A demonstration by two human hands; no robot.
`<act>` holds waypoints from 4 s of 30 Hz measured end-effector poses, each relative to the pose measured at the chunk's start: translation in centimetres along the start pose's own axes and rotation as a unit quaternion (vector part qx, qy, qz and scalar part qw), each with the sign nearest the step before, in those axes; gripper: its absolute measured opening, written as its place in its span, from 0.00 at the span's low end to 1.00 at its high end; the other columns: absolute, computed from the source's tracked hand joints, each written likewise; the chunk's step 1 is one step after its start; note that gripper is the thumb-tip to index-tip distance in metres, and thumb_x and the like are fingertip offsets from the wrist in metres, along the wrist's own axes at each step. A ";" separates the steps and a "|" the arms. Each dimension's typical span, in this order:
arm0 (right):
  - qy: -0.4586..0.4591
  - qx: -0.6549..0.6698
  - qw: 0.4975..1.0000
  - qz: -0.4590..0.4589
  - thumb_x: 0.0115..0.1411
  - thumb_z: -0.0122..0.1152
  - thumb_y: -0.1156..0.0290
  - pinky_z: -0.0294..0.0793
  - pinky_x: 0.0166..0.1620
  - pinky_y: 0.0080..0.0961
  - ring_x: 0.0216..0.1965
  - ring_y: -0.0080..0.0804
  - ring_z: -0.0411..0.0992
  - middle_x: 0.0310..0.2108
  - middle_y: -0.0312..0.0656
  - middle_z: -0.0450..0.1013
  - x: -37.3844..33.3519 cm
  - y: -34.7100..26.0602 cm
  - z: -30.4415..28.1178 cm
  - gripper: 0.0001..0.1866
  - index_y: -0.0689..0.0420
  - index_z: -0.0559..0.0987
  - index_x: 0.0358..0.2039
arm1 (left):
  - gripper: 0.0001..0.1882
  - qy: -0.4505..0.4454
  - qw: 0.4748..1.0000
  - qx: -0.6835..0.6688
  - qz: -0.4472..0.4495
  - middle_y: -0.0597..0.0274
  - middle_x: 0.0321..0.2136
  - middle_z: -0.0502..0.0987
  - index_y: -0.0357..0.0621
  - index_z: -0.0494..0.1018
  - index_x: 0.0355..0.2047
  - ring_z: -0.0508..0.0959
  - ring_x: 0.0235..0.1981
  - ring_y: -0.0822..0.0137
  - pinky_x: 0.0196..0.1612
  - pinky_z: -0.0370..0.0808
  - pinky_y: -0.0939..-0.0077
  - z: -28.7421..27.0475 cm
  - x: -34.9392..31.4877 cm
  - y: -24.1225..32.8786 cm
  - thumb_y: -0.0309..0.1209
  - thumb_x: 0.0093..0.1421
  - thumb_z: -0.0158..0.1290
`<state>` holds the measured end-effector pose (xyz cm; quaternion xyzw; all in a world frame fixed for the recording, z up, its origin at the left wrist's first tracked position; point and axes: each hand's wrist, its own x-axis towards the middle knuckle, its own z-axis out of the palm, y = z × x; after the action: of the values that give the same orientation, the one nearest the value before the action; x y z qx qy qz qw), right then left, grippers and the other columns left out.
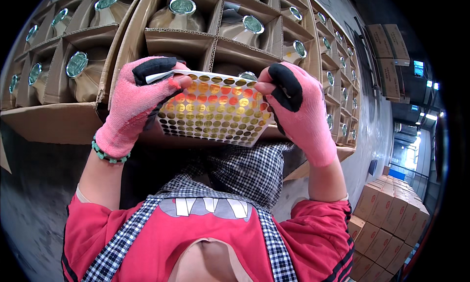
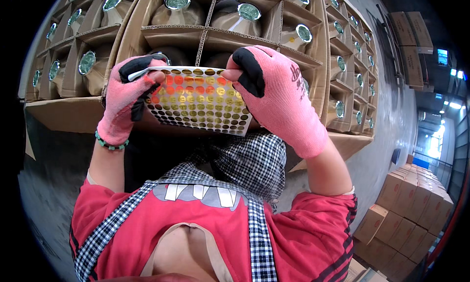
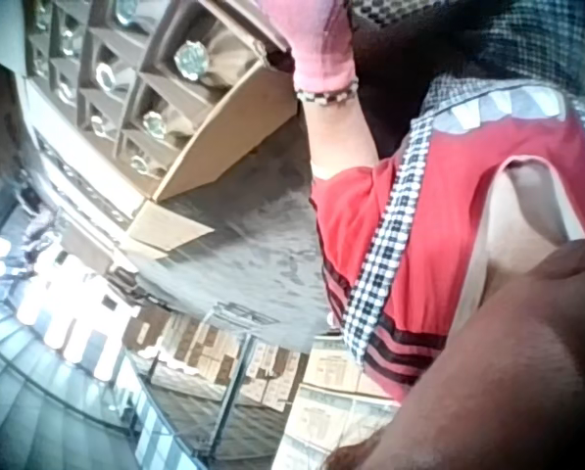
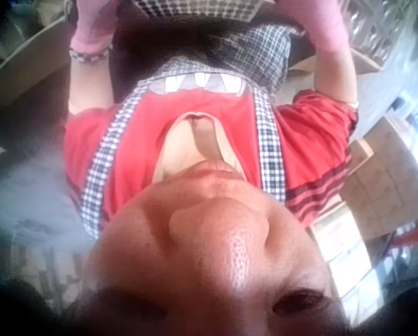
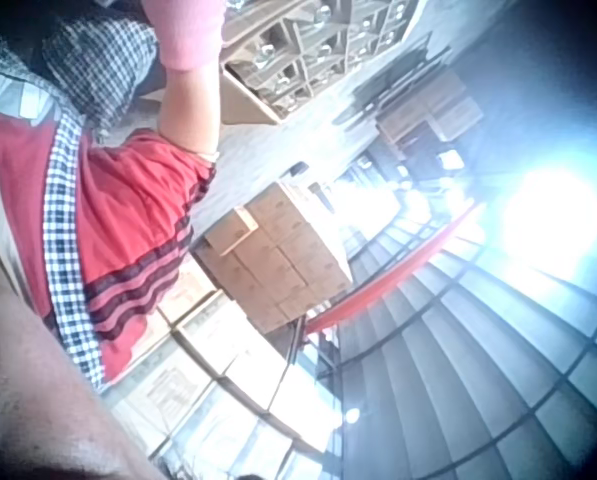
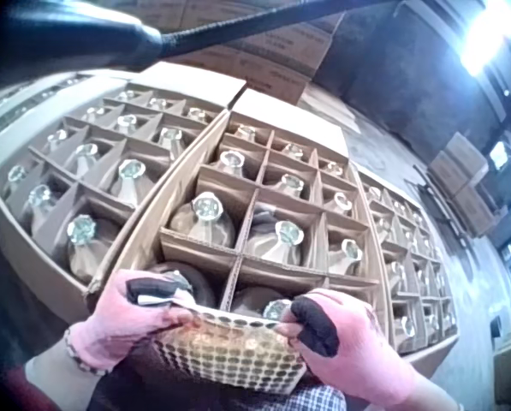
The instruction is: The person applies round stickers to the tops of glass jars arranged in cardboard boxes. They peel stickers from a sheet and place them on each jar one by one, working across multiple boxes.
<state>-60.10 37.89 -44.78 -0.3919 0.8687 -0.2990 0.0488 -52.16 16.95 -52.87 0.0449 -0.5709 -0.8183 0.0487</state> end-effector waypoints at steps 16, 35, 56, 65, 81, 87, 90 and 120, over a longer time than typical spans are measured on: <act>0.091 -0.099 0.967 -0.216 0.34 0.60 0.76 0.68 0.36 0.32 0.32 0.39 0.68 0.29 0.40 0.69 -1.3 2.8 -0.5 0.14 0.54 0.72 0.26 | 0.09 0.058 0.998 0.014 -0.021 0.67 0.24 0.74 0.36 0.73 0.30 0.72 0.27 0.79 0.32 0.69 0.86 2.0 -0.8 0.6 0.25 0.47 0.57; 0.022 0.010 0.950 -0.311 0.38 0.57 0.76 0.67 0.36 0.29 0.32 0.36 0.68 0.29 0.37 0.69 2.1 7.6 -1.9 0.12 0.55 0.73 0.28 | 0.09 0.240 0.968 0.010 -0.077 0.69 0.21 0.71 0.37 0.72 0.27 0.69 0.23 0.81 0.28 0.65 0.89 7.2 -1.9 0.8 0.29 0.48 0.55; 0.024 0.009 1.000 -0.012 0.43 0.65 0.69 0.68 0.33 0.23 0.27 0.27 0.70 0.24 0.39 0.73 17.5 23.7 -7.3 0.15 0.60 0.74 0.31 | 0.05 0.245 0.966 0.087 0.005 0.70 0.20 0.73 0.37 0.74 0.27 0.70 0.22 0.82 0.25 0.65 0.91 5.4 -2.2 -2.2 0.23 0.47 0.55; -0.157 -0.413 0.894 0.073 0.47 0.55 0.66 0.64 0.49 0.35 0.46 0.46 0.64 0.43 0.49 0.67 20.6 27.4 -3.8 0.16 0.55 0.74 0.38 | 0.05 0.219 0.972 0.087 0.009 0.70 0.19 0.72 0.37 0.74 0.27 0.69 0.20 0.83 0.23 0.64 0.90 4.9 -1.9 -2.1 0.23 0.47 0.55; -0.177 0.025 0.969 -0.173 0.41 0.63 0.72 0.66 0.29 0.29 0.25 0.43 0.67 0.21 0.46 0.67 5.1 4.2 -1.8 0.11 0.62 0.71 0.23 | 0.11 0.187 0.979 0.033 0.077 0.64 0.27 0.75 0.32 0.72 0.33 0.72 0.29 0.78 0.35 0.70 0.86 4.1 -2.5 -3.0 0.23 0.48 0.56; -0.172 0.059 0.973 -0.140 0.43 0.59 0.75 0.66 0.29 0.30 0.25 0.44 0.67 0.21 0.47 0.67 4.2 4.7 -1.8 0.07 0.63 0.71 0.23 | 0.13 0.173 0.979 0.046 0.098 0.63 0.28 0.75 0.34 0.73 0.33 0.73 0.29 0.78 0.34 0.71 0.85 4.0 -2.2 -3.3 0.24 0.46 0.59; -0.170 0.065 0.973 -0.141 0.43 0.60 0.74 0.66 0.30 0.30 0.26 0.44 0.67 0.21 0.46 0.67 4.0 4.7 -2.0 0.08 0.62 0.72 0.24 | 0.12 0.178 0.978 -0.009 0.107 0.64 0.27 0.75 0.34 0.73 0.33 0.72 0.27 0.78 0.32 0.71 0.86 3.8 -2.4 -3.7 0.23 0.46 0.58; 0.106 -0.092 0.982 0.127 0.43 0.65 0.67 0.63 0.25 0.18 0.19 0.18 0.63 0.16 0.32 0.68 24.8 31.3 -10.3 0.09 0.60 0.76 0.20 | 0.05 0.212 0.962 0.157 0.070 0.64 0.22 0.72 0.32 0.72 0.24 0.70 0.26 0.75 0.37 0.67 0.80 5.1 -2.1 -2.4 0.18 0.44 0.53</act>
<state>-100.86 41.26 -50.10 -0.2470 0.9355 -0.2489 -0.0427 -50.83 22.81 -53.28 0.1847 -0.6703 -0.6849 0.2180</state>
